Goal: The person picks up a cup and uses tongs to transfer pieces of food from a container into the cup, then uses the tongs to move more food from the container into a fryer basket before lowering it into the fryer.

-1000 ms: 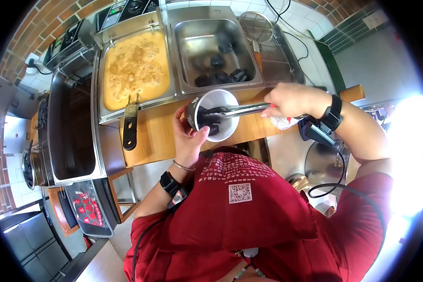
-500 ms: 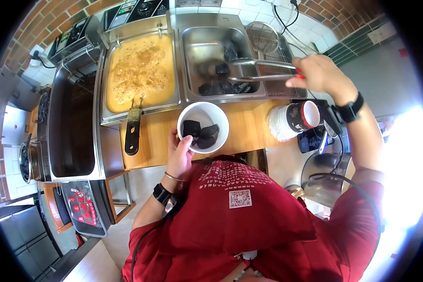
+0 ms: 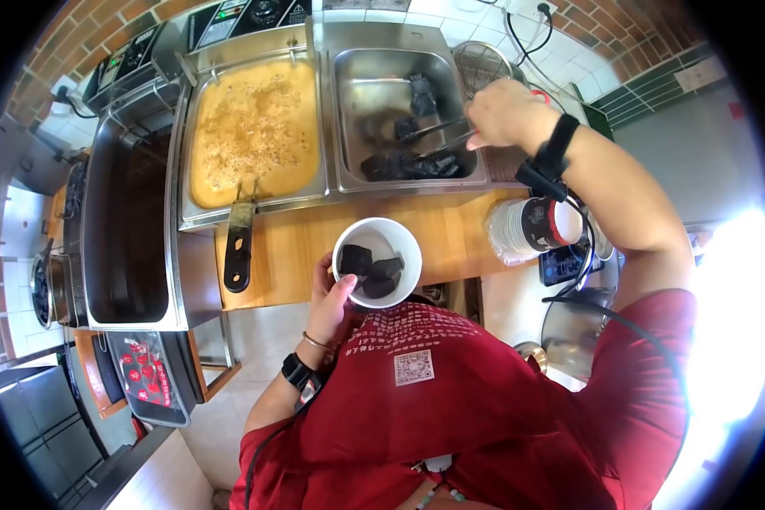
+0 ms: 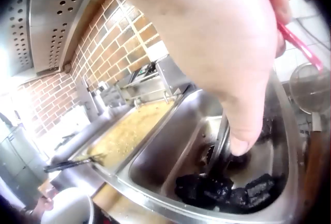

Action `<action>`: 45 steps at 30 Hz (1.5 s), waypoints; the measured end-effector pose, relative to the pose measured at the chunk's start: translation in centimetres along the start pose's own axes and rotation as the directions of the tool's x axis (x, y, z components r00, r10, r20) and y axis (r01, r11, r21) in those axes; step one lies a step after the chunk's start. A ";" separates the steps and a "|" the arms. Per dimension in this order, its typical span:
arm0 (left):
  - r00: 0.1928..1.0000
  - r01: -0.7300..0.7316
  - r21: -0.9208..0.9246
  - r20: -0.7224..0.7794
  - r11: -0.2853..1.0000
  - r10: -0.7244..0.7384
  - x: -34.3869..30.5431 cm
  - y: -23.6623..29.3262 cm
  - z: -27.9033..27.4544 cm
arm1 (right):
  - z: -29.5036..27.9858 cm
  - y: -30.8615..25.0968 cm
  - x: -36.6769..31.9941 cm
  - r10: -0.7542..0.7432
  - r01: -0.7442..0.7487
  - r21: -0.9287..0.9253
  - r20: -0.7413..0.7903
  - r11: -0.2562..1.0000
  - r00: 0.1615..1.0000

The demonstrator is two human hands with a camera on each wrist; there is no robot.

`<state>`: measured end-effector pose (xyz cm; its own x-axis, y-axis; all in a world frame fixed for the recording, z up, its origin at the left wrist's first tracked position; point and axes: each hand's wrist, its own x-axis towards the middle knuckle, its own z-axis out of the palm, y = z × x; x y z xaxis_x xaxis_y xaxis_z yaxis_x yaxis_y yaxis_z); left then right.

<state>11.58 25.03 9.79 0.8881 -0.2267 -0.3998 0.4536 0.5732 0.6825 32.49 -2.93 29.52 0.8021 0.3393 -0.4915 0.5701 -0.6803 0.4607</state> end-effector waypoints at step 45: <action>0.992 -0.062 -0.045 0.107 0.997 0.066 3.1 3.6 6.2 | 1.8 -6.6 -20.8 0.265 -0.114 0.465 -0.274 0.878 0.925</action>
<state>16.41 21.52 14.76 0.9191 -0.2710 -0.2861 0.3940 0.6209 0.6776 11.69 -6.69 35.37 0.9413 0.3115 -0.1298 0.3265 -0.9379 0.1169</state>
